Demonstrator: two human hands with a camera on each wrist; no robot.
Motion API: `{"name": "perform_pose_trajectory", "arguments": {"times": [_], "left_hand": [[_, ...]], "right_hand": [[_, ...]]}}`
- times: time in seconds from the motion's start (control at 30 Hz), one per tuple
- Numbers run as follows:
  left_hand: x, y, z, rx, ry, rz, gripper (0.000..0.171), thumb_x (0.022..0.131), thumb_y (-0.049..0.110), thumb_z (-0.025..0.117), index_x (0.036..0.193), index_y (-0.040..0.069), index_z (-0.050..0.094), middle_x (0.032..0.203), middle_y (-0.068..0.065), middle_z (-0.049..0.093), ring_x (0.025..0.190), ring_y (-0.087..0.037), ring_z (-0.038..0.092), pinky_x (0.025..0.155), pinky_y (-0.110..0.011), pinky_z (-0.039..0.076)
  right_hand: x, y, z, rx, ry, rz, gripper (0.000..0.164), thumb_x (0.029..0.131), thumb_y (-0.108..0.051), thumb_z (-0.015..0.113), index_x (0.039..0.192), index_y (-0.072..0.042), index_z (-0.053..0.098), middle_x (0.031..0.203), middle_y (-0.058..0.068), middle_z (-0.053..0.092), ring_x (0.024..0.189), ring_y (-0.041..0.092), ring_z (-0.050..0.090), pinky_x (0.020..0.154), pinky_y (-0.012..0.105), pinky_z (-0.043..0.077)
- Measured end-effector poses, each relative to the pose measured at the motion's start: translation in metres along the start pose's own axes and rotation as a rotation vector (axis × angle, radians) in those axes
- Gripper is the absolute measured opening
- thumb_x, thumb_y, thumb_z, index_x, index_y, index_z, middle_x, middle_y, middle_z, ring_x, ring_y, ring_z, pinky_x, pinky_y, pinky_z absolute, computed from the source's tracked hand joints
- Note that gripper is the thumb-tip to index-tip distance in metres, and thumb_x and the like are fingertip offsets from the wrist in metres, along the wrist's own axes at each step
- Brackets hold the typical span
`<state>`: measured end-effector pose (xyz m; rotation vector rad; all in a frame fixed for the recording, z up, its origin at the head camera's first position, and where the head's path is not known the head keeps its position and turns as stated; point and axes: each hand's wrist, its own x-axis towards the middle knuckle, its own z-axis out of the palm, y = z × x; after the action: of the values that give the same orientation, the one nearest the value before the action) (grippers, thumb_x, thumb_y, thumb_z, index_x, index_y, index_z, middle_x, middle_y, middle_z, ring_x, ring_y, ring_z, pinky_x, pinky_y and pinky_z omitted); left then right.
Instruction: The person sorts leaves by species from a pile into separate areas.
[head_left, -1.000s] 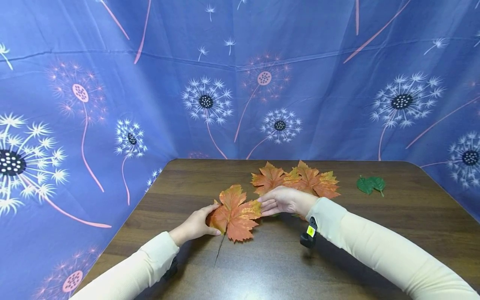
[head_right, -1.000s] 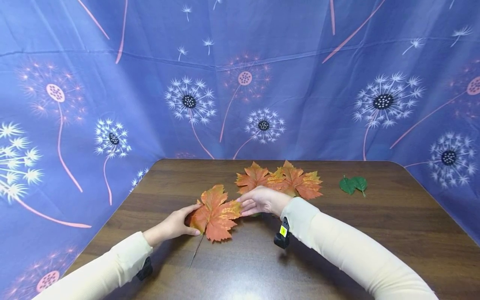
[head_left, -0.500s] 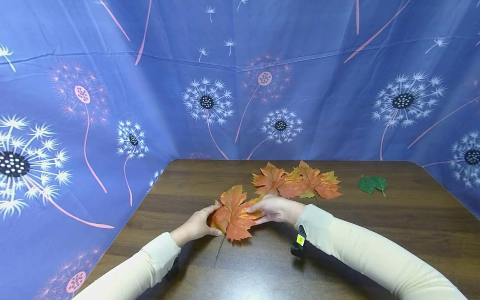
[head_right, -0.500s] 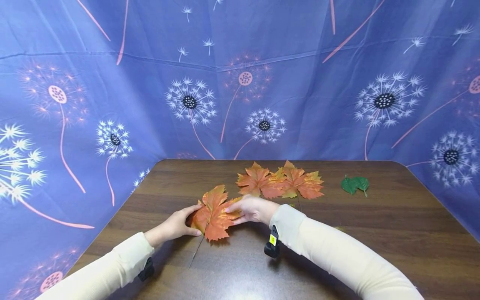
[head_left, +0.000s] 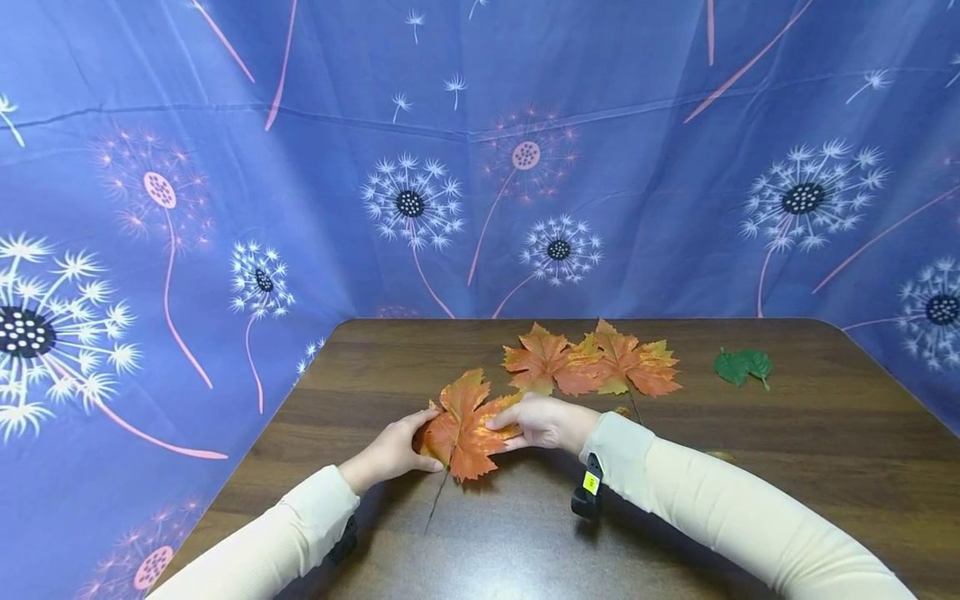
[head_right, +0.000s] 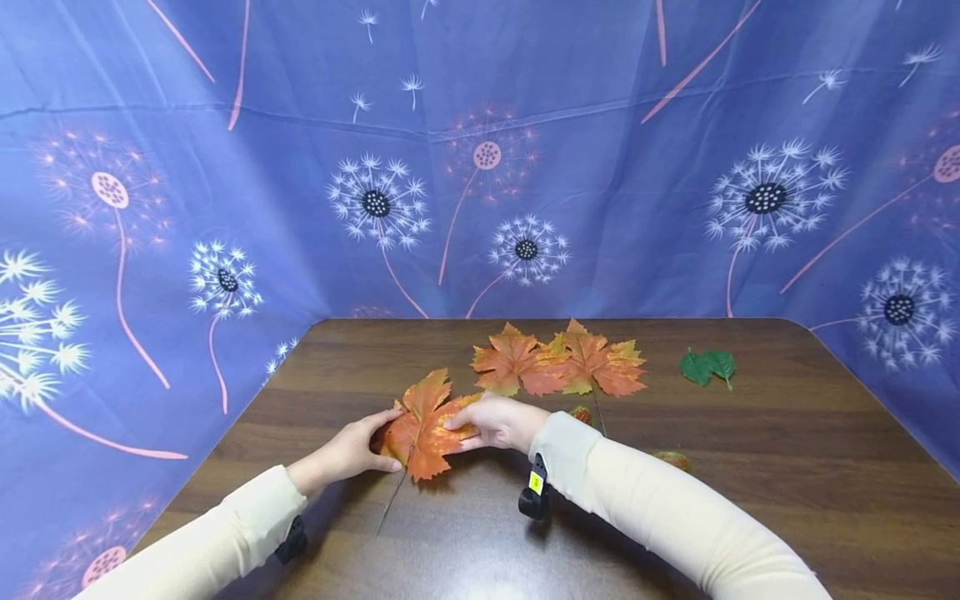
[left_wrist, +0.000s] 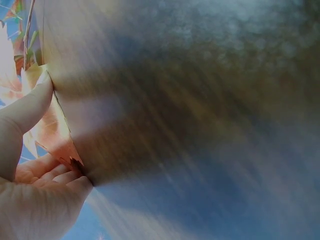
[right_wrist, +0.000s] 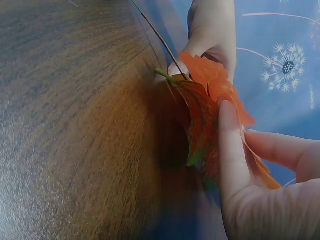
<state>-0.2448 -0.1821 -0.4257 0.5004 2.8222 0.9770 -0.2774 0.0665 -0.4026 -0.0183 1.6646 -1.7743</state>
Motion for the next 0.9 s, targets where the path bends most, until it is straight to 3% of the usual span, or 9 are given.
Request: {"name": "perform_pose_trajectory", "arguments": {"times": [0.43, 0.67, 0.9], "left_hand": [[0.001, 0.0, -0.004, 0.01, -0.016, 0.01, 0.082, 0.07, 0.014, 0.087, 0.141, 0.001, 0.047, 0.14, -0.022, 0.051, 0.127, -0.038, 0.05, 0.103, -0.053, 0.042], [0.002, -0.001, -0.002, -0.002, -0.025, 0.007, 0.084, 0.07, 0.014, 0.087, 0.142, 0.001, 0.046, 0.142, -0.023, 0.049, 0.129, -0.039, 0.048, 0.104, -0.053, 0.041], [0.001, -0.002, -0.003, -0.014, -0.023, 0.018, 0.091, 0.068, 0.015, 0.089, 0.144, -0.002, 0.042, 0.147, -0.025, 0.043, 0.133, -0.042, 0.043, 0.108, -0.055, 0.037]], "right_hand": [[-0.001, -0.004, 0.003, 0.049, -0.029, -0.037, 0.029, 0.092, 0.005, 0.056, 0.12, 0.009, 0.054, 0.091, 0.008, 0.067, 0.081, 0.016, 0.068, 0.081, 0.033, 0.058], [-0.004, -0.007, 0.0, 0.076, -0.123, -0.073, 0.025, 0.09, 0.001, 0.062, 0.115, 0.006, 0.059, 0.093, 0.007, 0.068, 0.086, 0.016, 0.069, 0.084, 0.033, 0.057], [-0.007, -0.02, 0.001, 0.102, -0.065, -0.072, 0.017, 0.094, 0.004, 0.052, 0.11, 0.004, 0.058, 0.09, 0.005, 0.066, 0.081, 0.014, 0.067, 0.077, 0.027, 0.058]]}}
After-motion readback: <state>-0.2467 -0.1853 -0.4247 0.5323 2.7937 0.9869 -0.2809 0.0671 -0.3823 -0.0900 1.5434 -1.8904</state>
